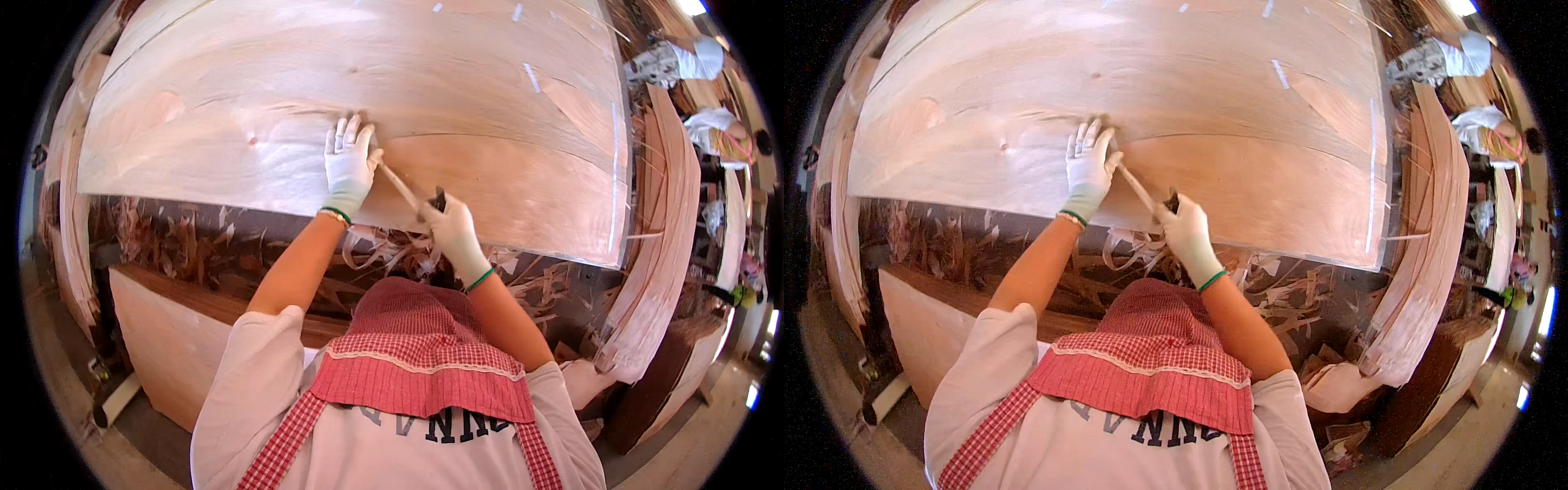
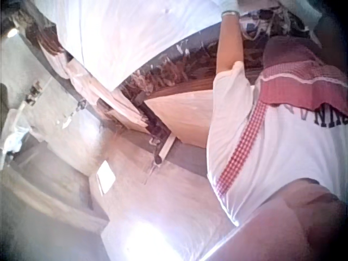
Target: The person uses tape and a small tool to join and secure thin sheets of wood veneer on a large work table.
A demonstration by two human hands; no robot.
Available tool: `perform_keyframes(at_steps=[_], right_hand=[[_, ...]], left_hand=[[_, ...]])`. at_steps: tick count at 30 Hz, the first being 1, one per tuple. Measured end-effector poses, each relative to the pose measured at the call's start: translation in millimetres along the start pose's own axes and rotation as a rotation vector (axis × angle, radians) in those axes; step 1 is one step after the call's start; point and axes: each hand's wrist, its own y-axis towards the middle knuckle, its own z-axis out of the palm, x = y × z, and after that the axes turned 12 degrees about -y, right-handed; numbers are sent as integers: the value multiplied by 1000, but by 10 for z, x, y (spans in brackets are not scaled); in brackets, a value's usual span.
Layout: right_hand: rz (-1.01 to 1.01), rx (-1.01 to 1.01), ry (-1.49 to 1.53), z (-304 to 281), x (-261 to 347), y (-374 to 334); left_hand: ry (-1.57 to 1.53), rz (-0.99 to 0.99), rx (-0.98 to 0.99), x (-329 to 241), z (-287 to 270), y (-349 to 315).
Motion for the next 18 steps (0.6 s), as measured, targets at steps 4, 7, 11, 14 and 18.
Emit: perform_keyframes(at_steps=[4, 7, 11, 14, 18], right_hand=[[99, 3, 265, 255, 27, -217], [64, 38, 344, 327, 8, -209], [86, 8, 297, 431, 6, -184], [-185, -176, -287, 344, -114, -24], [-70, -78, -295, -261, -128, 0]], left_hand=[[-34, -10, -179, -297, 44, 197], [-138, -118, -59, -128, 22, 181], [-285, 40, 14, 37, -11, 20], [-310, 138, 32, 45, 24, 16], [-256, 125, 58, 64, 34, -45]])
